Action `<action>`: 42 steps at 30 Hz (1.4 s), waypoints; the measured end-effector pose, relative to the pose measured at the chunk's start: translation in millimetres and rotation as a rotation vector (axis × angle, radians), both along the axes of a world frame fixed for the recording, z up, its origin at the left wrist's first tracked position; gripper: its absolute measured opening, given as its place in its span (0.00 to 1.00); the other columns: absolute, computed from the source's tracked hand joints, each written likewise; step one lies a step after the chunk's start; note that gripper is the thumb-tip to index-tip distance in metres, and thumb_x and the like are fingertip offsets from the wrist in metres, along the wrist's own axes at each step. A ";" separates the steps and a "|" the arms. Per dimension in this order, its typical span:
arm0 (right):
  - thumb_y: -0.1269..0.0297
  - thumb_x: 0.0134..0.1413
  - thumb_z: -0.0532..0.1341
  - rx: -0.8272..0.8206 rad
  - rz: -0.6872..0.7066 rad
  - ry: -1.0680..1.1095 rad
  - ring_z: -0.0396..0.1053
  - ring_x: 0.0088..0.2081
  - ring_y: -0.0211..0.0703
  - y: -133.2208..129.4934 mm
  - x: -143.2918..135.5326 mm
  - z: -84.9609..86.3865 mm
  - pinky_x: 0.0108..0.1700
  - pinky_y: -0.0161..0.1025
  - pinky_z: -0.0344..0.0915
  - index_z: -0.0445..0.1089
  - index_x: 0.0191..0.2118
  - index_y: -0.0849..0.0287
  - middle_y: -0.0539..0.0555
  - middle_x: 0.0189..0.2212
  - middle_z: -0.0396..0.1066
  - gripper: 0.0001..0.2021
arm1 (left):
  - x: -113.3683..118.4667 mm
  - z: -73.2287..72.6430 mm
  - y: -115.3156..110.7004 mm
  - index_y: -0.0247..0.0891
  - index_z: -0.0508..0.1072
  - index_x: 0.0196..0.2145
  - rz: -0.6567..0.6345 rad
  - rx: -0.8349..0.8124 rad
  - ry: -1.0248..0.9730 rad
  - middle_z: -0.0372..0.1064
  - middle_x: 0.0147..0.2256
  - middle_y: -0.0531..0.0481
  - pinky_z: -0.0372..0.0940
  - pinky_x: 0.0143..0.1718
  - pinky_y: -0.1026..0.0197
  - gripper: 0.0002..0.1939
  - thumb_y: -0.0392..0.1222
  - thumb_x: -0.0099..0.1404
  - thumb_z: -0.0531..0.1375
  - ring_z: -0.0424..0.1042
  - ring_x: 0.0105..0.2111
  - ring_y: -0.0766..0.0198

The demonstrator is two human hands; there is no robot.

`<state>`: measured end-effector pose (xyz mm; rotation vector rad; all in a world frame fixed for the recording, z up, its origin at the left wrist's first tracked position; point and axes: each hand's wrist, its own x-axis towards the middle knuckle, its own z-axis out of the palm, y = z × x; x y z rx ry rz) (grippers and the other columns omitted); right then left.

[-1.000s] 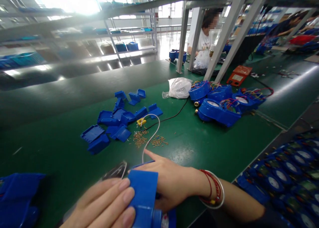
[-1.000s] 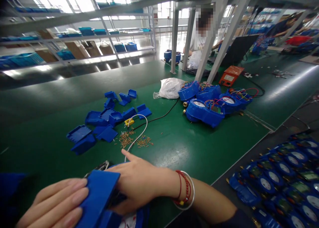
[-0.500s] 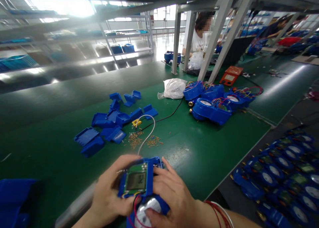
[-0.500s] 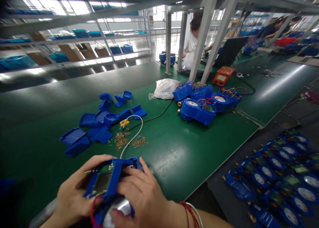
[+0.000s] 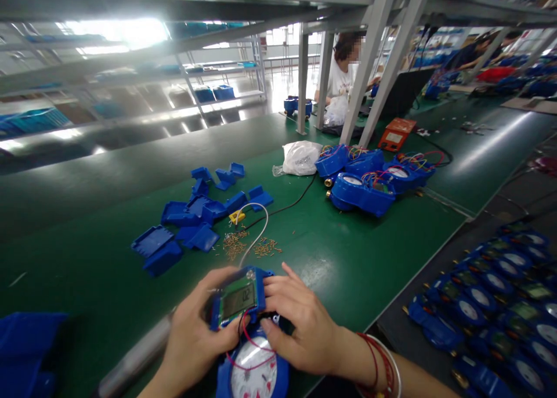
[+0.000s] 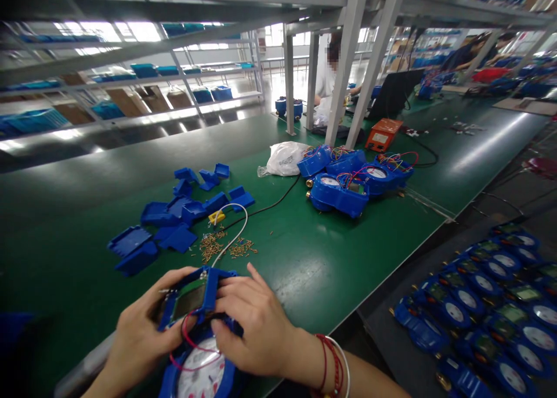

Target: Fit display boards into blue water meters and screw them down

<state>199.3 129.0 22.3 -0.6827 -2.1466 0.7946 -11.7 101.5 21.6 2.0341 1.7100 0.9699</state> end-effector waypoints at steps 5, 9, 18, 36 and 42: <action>0.69 0.56 0.55 -0.006 0.033 -0.020 0.66 0.52 0.43 5.3 1.9 -2.1 0.63 0.51 0.49 0.68 0.36 0.59 0.56 0.42 0.73 0.05 | 6.7 4.0 -0.3 0.44 0.63 0.49 -0.029 -0.004 0.009 0.71 0.43 0.50 0.70 0.43 0.61 0.24 0.48 0.55 0.62 0.73 0.41 0.60; 0.70 0.57 0.54 -0.019 -0.115 0.060 0.68 0.48 0.44 -2.2 1.8 -0.6 0.57 0.48 0.59 0.69 0.39 0.59 0.56 0.42 0.73 0.08 | 7.9 4.8 0.4 0.43 0.64 0.48 -0.039 -0.007 0.002 0.70 0.43 0.50 0.70 0.43 0.59 0.23 0.47 0.55 0.62 0.73 0.42 0.59; 0.55 0.58 0.55 -1.029 0.061 0.213 0.64 0.26 0.34 -31.0 1.3 29.9 0.29 0.32 0.62 0.69 0.40 0.60 0.54 0.33 0.71 0.14 | 8.2 3.7 -0.9 0.42 0.64 0.48 -0.043 -0.030 -0.047 0.69 0.44 0.48 0.69 0.43 0.57 0.24 0.47 0.55 0.63 0.72 0.43 0.57; 0.56 0.44 0.68 -1.382 -0.095 0.502 0.64 0.24 0.32 -31.7 -15.1 47.6 0.30 0.31 0.60 0.60 0.29 0.61 0.49 0.22 0.71 0.18 | 13.4 3.9 -0.5 0.41 0.65 0.47 -0.041 0.025 -0.087 0.69 0.43 0.49 0.67 0.44 0.57 0.22 0.44 0.55 0.63 0.71 0.43 0.58; 0.55 0.50 0.64 -1.076 -0.034 0.213 0.57 0.21 0.29 -10.2 7.6 38.3 0.25 0.30 0.52 0.68 0.30 0.64 0.45 0.18 0.62 0.15 | 11.2 1.8 -1.0 0.43 0.65 0.48 -0.031 0.003 -0.108 0.68 0.44 0.51 0.66 0.46 0.58 0.24 0.45 0.54 0.64 0.70 0.44 0.59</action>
